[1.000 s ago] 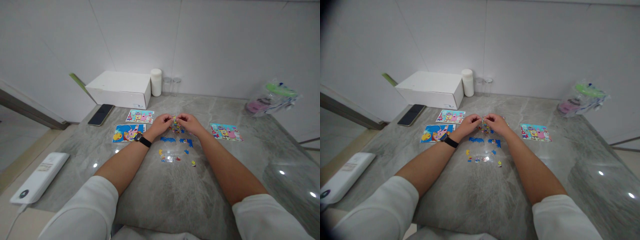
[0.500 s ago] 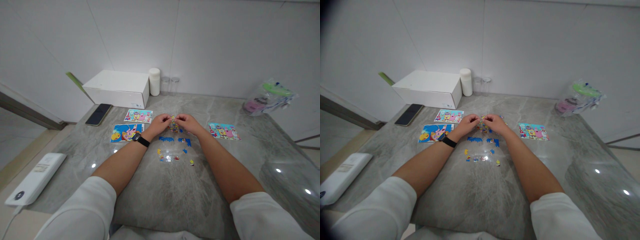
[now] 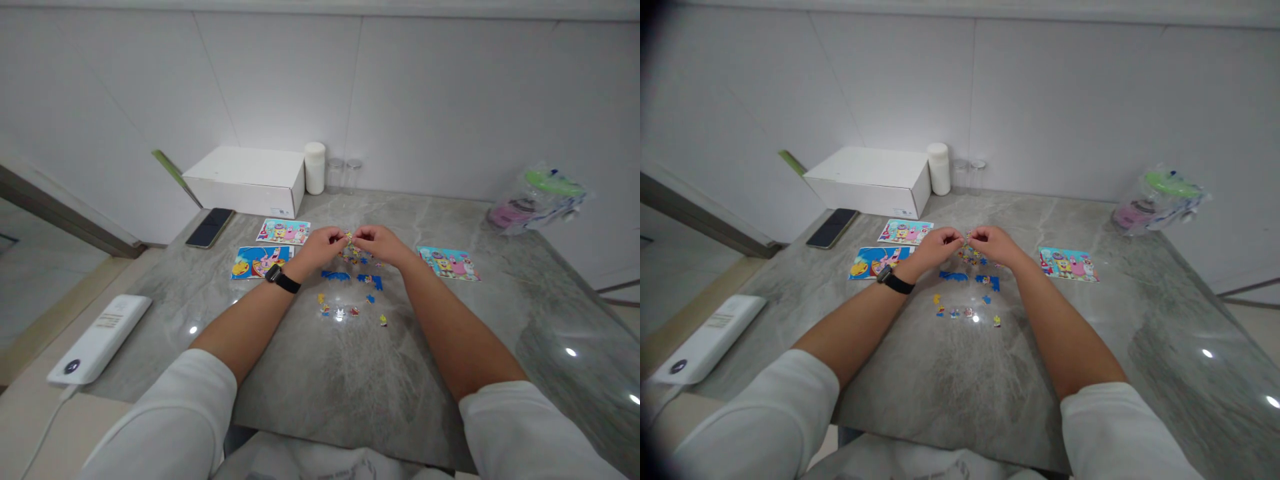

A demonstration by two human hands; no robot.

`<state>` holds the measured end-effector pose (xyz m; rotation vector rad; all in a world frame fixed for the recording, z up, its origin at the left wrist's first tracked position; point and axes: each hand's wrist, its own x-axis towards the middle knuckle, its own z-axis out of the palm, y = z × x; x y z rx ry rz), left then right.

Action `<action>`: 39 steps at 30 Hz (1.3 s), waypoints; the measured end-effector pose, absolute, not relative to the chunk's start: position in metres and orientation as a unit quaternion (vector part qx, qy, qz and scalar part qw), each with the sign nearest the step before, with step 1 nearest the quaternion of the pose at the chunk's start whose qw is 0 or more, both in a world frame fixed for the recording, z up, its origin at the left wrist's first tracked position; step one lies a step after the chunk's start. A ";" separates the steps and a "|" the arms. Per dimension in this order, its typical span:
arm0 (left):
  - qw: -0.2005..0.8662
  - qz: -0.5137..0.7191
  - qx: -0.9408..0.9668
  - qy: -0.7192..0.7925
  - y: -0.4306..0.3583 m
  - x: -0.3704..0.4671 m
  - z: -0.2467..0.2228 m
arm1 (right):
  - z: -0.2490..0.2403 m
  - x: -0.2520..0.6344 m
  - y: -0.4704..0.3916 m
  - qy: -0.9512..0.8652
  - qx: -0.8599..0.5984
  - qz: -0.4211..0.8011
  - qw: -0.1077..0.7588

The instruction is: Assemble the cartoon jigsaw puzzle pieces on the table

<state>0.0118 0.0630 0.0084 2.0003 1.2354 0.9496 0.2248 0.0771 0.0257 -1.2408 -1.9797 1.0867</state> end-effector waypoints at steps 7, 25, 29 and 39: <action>0.200 0.289 0.804 0.480 0.033 -0.022 0.049 | 0.037 0.210 0.059 -0.758 -0.428 0.429 0.242; 0.183 0.183 0.837 0.482 -0.049 -0.062 -0.003 | 0.016 0.164 0.028 -0.794 -0.491 0.351 0.076; 0.188 0.163 0.842 0.478 -0.050 -0.060 -0.004 | 0.021 0.160 0.024 -0.811 -0.487 0.322 0.034; 0.177 0.147 0.844 0.485 -0.050 -0.057 -0.005 | 0.014 0.151 0.014 -0.830 -0.479 0.285 0.009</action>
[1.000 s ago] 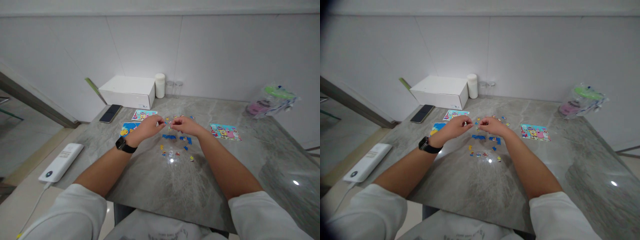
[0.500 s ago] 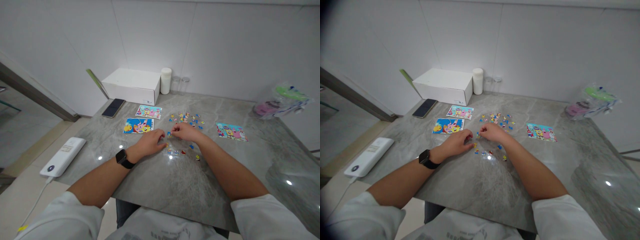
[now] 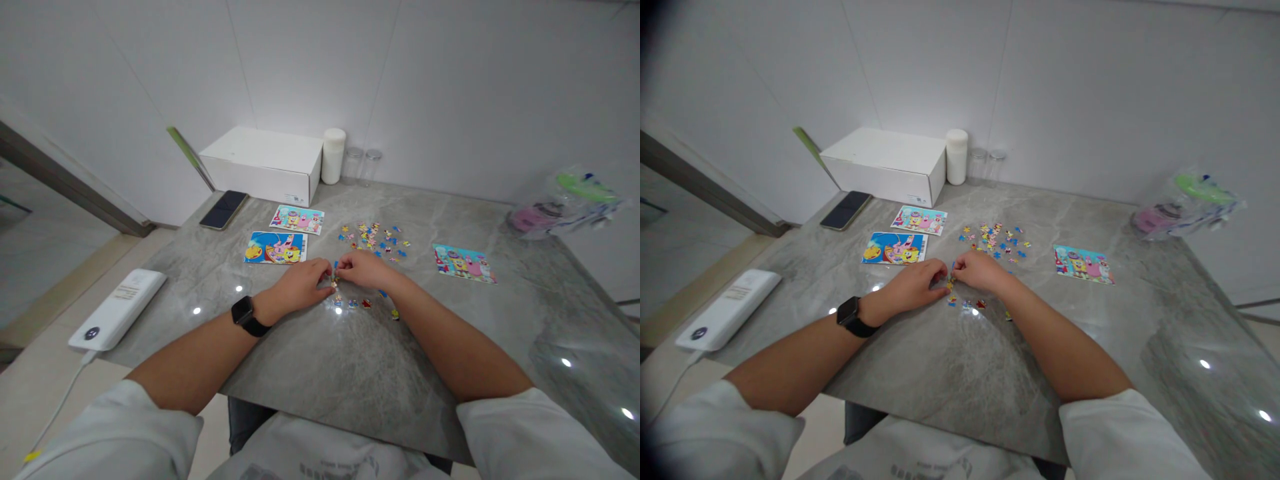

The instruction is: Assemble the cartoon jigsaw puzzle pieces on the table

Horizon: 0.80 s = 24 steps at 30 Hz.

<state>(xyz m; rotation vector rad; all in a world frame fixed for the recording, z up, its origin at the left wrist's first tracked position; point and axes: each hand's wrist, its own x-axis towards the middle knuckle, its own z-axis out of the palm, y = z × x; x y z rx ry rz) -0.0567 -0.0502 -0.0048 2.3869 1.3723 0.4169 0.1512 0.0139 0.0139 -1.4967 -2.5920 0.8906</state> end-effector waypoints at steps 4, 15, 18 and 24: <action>0.173 0.144 0.844 0.487 -0.051 -0.056 -0.005 | 0.015 0.149 0.010 -0.836 -0.489 0.250 -0.001; 0.175 0.161 0.845 0.478 -0.050 -0.057 -0.010 | 0.018 0.150 0.014 -0.830 -0.484 0.277 -0.013; 0.179 0.159 0.843 0.481 -0.051 -0.056 -0.008 | 0.020 0.149 0.012 -0.834 -0.481 0.270 -0.027; 0.182 0.155 0.838 0.490 -0.051 -0.054 -0.007 | 0.024 0.145 0.006 -0.839 -0.488 0.236 -0.038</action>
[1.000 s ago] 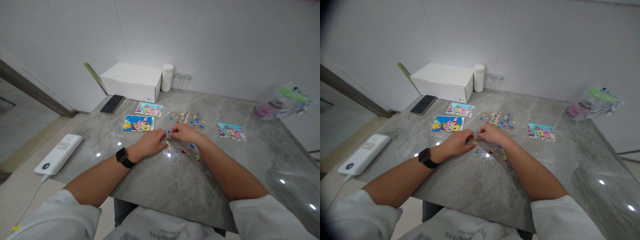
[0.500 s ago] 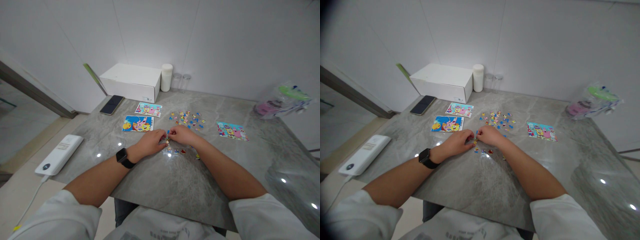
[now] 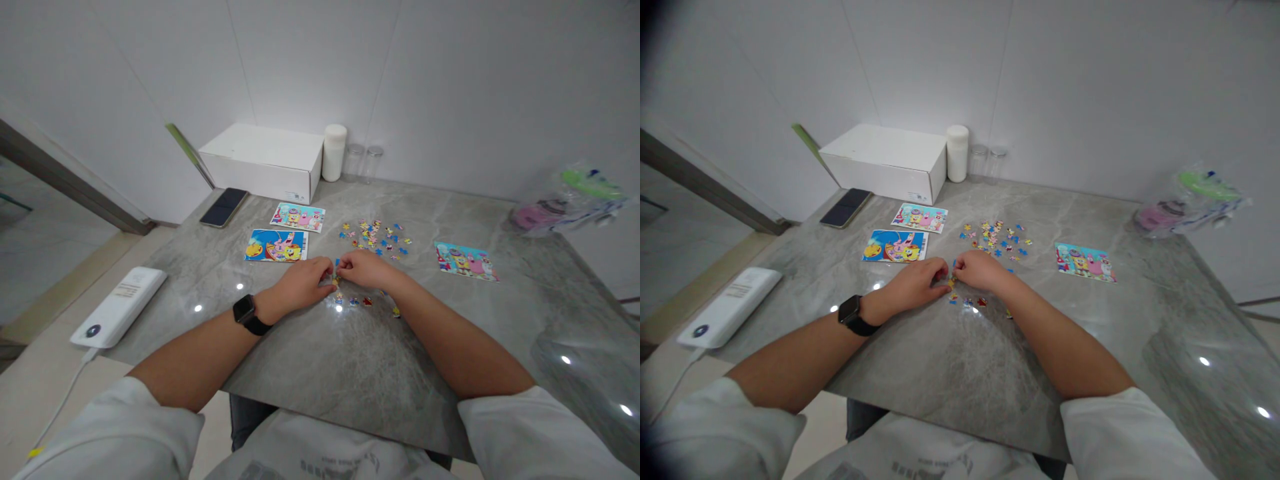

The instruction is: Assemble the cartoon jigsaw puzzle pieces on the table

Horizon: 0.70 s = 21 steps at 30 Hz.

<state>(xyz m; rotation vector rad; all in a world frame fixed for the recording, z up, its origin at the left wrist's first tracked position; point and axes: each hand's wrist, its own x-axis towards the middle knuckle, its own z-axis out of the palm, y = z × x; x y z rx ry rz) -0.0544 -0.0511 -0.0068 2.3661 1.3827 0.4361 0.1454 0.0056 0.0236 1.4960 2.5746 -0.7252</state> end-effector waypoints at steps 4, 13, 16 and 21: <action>0.176 0.156 0.846 0.478 -0.051 -0.055 -0.008 | 0.025 0.143 0.004 0.846 0.489 -0.206 0.050; 0.178 0.152 0.859 0.455 -0.051 -0.057 -0.008 | 0.025 0.140 -0.003 0.849 0.500 -0.169 0.040; 0.187 0.155 0.857 0.455 -0.051 -0.058 -0.007 | 0.029 0.144 0.000 0.845 0.507 -0.170 0.015; 0.225 0.171 0.845 0.455 -0.048 -0.061 -0.004 | 0.043 0.159 0.013 0.824 0.540 -0.166 -0.051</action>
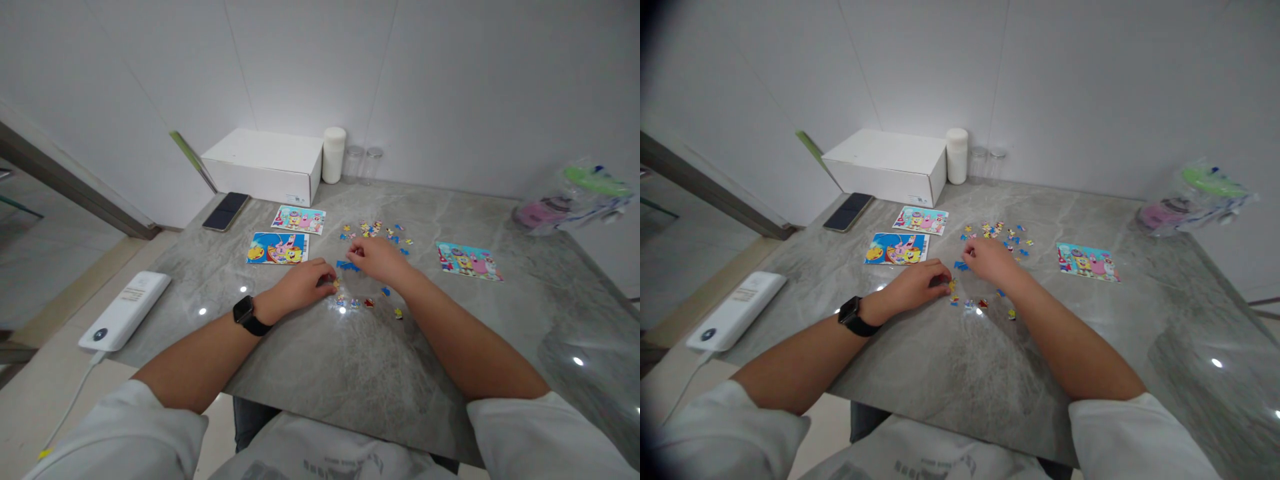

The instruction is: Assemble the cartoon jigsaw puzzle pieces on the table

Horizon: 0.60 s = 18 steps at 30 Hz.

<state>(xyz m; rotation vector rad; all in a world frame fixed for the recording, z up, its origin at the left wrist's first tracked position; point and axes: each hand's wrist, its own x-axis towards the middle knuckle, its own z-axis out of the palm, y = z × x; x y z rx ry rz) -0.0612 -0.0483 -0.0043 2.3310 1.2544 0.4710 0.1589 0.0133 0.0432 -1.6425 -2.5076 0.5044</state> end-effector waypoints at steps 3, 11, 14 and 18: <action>0.238 0.183 0.843 0.446 -0.046 -0.063 -0.003 | 0.051 0.169 0.019 -0.818 -0.548 0.159 0.080; 0.224 0.184 0.863 0.413 -0.044 -0.065 -0.009 | 0.059 0.179 0.025 -0.809 -0.556 0.150 0.115; 0.223 0.192 0.863 0.412 -0.043 -0.066 -0.011 | 0.061 0.179 0.023 -0.807 -0.560 0.147 0.117; 0.220 0.200 0.864 0.406 -0.043 -0.065 -0.011 | 0.066 0.177 0.020 -0.805 -0.563 0.151 0.116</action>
